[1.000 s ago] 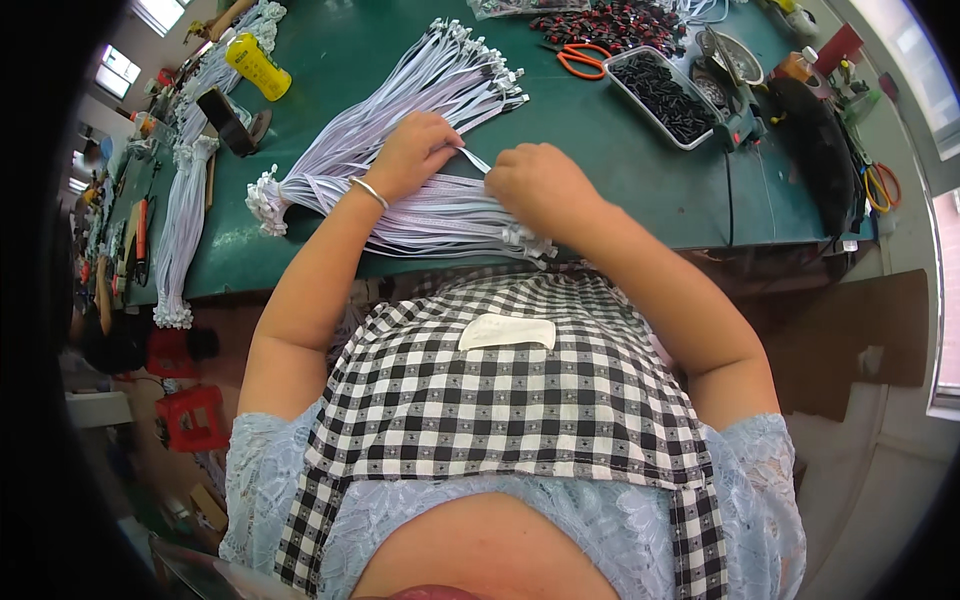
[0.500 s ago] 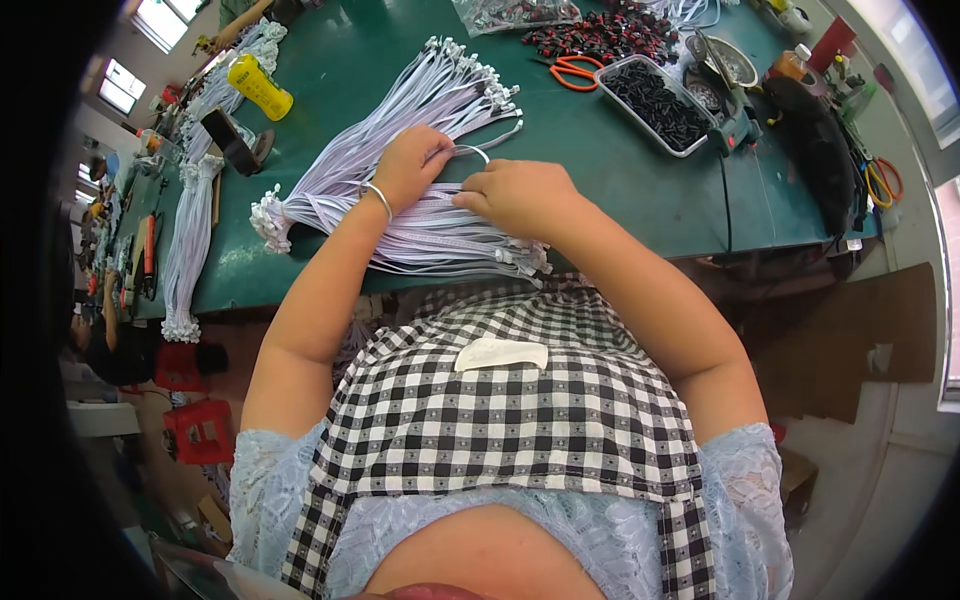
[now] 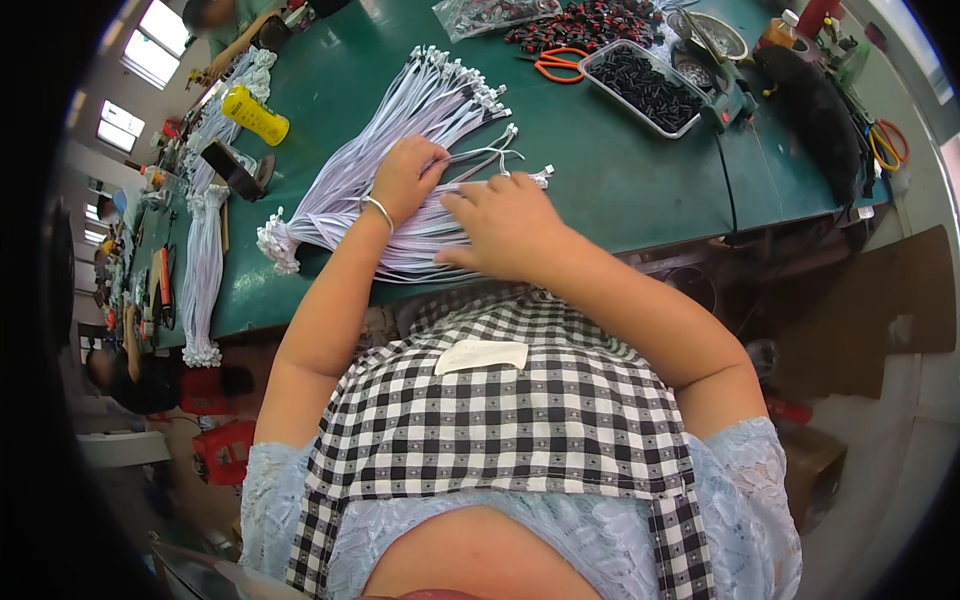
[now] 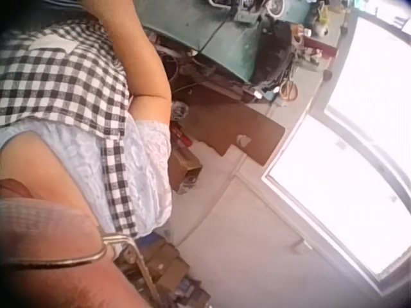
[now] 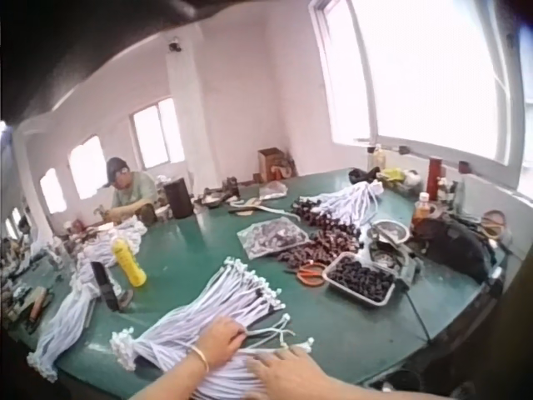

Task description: The person repeatedly picks up white cables and small black plastic clips from a tray, attaches the clips to the cable ends, and places the finished units back on the table. The process is continuous and repetitive throughout the clip.

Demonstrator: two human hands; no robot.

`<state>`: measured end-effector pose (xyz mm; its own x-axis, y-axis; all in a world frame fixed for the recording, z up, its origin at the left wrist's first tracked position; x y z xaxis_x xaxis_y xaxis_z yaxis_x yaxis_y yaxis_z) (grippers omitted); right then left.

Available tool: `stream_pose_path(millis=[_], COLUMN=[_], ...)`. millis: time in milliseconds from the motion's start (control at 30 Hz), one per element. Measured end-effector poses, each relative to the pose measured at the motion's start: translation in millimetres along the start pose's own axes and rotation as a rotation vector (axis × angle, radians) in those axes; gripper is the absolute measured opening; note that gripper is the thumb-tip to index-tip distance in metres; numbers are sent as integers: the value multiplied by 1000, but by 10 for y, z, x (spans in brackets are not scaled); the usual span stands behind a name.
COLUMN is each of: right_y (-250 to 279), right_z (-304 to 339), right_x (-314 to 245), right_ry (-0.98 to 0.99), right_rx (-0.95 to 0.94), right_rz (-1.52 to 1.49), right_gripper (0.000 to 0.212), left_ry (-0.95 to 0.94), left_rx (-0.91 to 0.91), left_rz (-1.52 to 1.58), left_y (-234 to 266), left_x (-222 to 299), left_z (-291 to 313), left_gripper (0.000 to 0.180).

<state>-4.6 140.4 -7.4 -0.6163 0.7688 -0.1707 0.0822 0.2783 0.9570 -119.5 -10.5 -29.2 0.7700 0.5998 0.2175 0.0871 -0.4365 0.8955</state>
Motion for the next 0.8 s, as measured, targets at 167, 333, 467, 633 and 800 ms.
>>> stream_pose_path(millis=[167, 333, 467, 633, 800], right_y=[20, 61, 267, 158, -68], right_z=[39, -60, -196, -397, -335], right_x=[196, 728, 720, 639, 703], right_ry=[-196, -441, -469, -253, -108], right_rx=[-92, -179, -160, 147, -22], right_rz=[-41, -171, 11, 165, 284], right_gripper=[59, 47, 40, 35, 31], left_ry=[14, 44, 58, 20, -16], left_rx=[13, -15, -17, 1, 20], left_rz=[-5, 12, 14, -5, 16], left_y=[-45, -15, -26, -15, 13], left_x=[-2, 17, 19, 52, 47], left_z=[-27, -32, 21, 1, 33], left_gripper=[7, 7, 7, 5, 6])
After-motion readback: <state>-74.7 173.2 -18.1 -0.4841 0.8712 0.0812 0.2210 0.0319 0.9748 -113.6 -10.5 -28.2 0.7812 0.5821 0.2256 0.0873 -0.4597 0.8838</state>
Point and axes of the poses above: each hand's wrist, its own z-axis away from the middle knuckle, its own y-axis out of the back of the hand, x = y × z, the point moved 4 cm from there along -z, towards the middle knuckle, and after that the axes turned 10 degrees about -x, right-handed, at the moved point
